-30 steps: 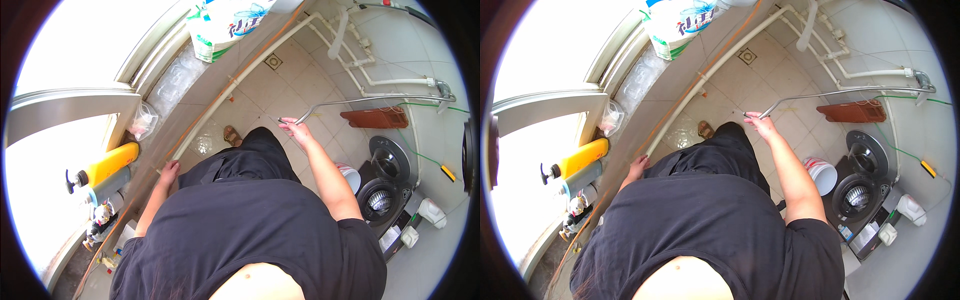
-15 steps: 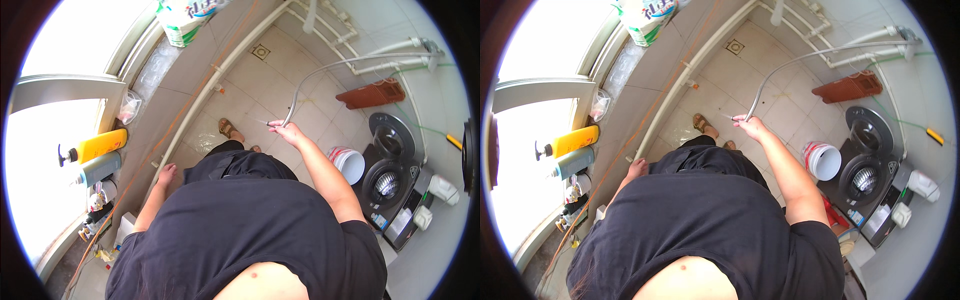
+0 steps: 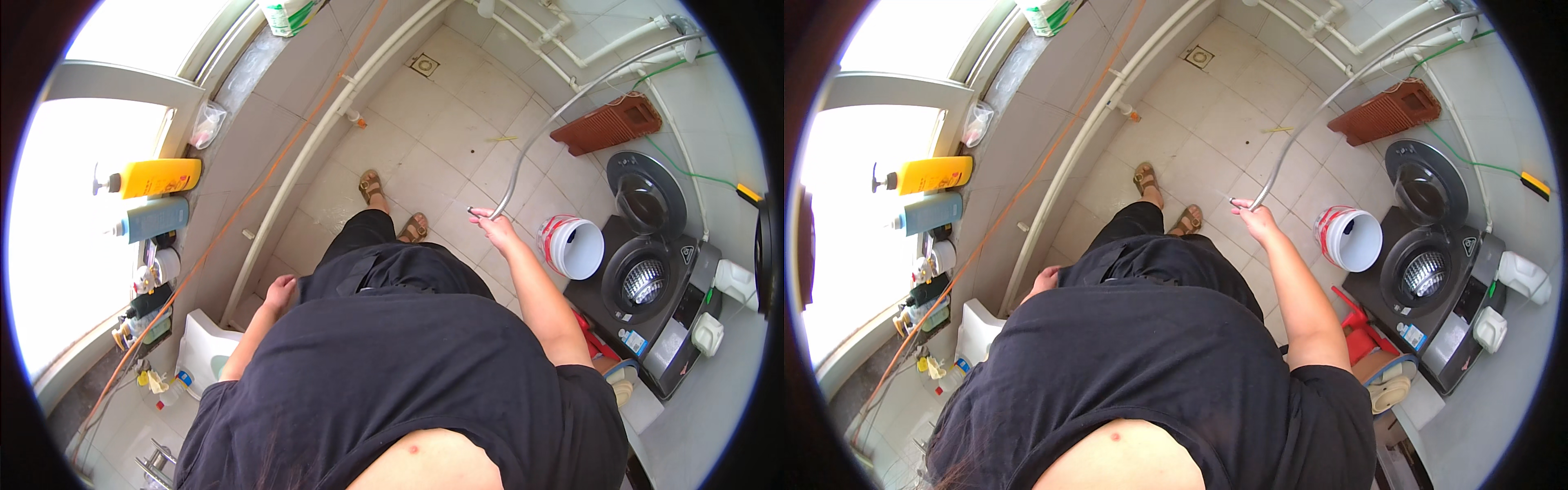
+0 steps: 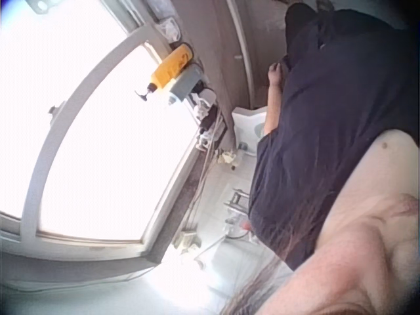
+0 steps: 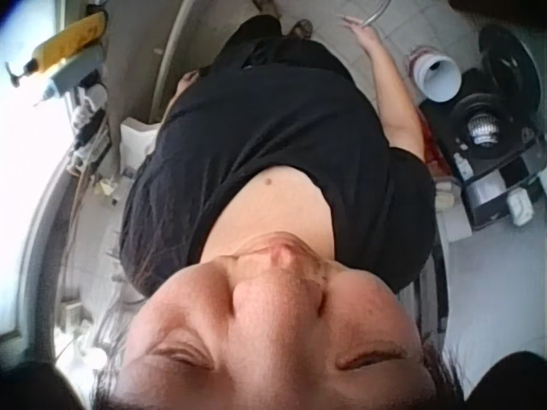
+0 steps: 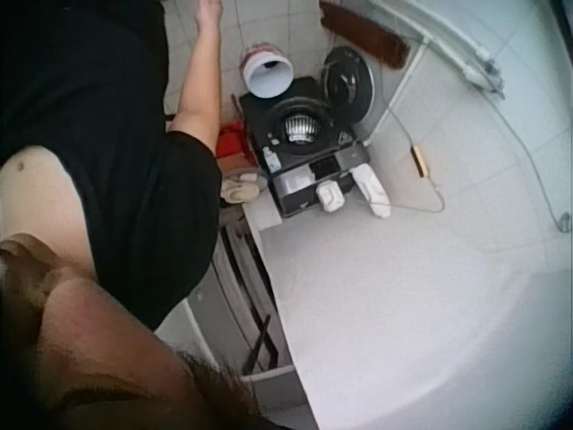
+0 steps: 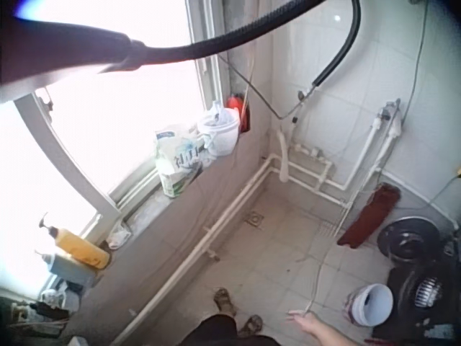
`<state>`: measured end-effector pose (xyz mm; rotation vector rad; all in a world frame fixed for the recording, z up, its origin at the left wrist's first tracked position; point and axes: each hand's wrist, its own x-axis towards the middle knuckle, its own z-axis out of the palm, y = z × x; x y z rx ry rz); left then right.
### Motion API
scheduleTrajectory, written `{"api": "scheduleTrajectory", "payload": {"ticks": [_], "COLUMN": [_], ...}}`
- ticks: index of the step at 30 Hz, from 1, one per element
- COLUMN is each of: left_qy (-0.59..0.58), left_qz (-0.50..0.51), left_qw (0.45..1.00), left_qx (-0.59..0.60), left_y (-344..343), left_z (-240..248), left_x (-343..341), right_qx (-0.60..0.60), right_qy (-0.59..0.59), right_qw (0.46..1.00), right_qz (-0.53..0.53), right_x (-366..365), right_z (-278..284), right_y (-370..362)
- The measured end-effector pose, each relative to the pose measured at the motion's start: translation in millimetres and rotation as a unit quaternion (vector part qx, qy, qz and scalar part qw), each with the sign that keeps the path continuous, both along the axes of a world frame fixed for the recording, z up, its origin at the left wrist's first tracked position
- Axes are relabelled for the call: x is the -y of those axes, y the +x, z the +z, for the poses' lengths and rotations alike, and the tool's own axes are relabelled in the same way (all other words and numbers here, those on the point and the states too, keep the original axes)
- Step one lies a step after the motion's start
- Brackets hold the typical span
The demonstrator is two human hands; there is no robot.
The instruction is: The person pours water from a basin into a sink, then uses a handheld shower hose to spray water onto the tiled floor. They move a bucket and scrub the floor with their hand while rinsing it with the hose, focusing on the area around the drain.
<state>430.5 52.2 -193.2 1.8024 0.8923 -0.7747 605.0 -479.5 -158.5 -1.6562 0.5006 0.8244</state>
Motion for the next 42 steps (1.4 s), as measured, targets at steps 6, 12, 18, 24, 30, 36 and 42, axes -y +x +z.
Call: {"api": "scheduleTrajectory", "payload": {"ticks": [6,12,18,24,30,36,42], "left_qy": [0.054,0.012,-0.02,-0.043,-0.068,-0.1,-0.106], "left_qz": [0.042,0.012,0.0,0.009,0.053,0.055,0.089], "left_qw": [0.997,1.0,0.998,0.993,0.993,0.99,0.988], "left_qx": [-0.03,-0.005,0.066,0.112,0.079,0.087,0.062], "left_y": [-47.0,-31.5,2.4,-18.2,-54.1,-80.6,-85.3], "left_z": [12.3,-6.6,19.3,29.0,36.5,21.9,45.3], "left_x": [-17.4,-15.7,15.4,14.6,22.9,16.9,26.8], "right_qx": [0.017,0.051,0.007,0.005,0.056,0.076,0.057], "right_qy": [-0.026,-0.038,-0.056,-0.028,-0.017,-0.01,0.032], "right_qw": [0.999,0.996,0.998,0.998,0.994,0.995,0.993], "right_qz": [-0.041,-0.067,-0.025,0.062,0.09,0.07,0.101], "right_x": [7.7,13.7,3.1,-51.9,-101.0,-129.5,-142.5], "right_z": [3.8,12.8,34.2,57.3,67.7,85.2,88.3], "right_y": [-17.7,-33.2,-71.2,-96.6,-100.0,-103.2,-108.0]}}
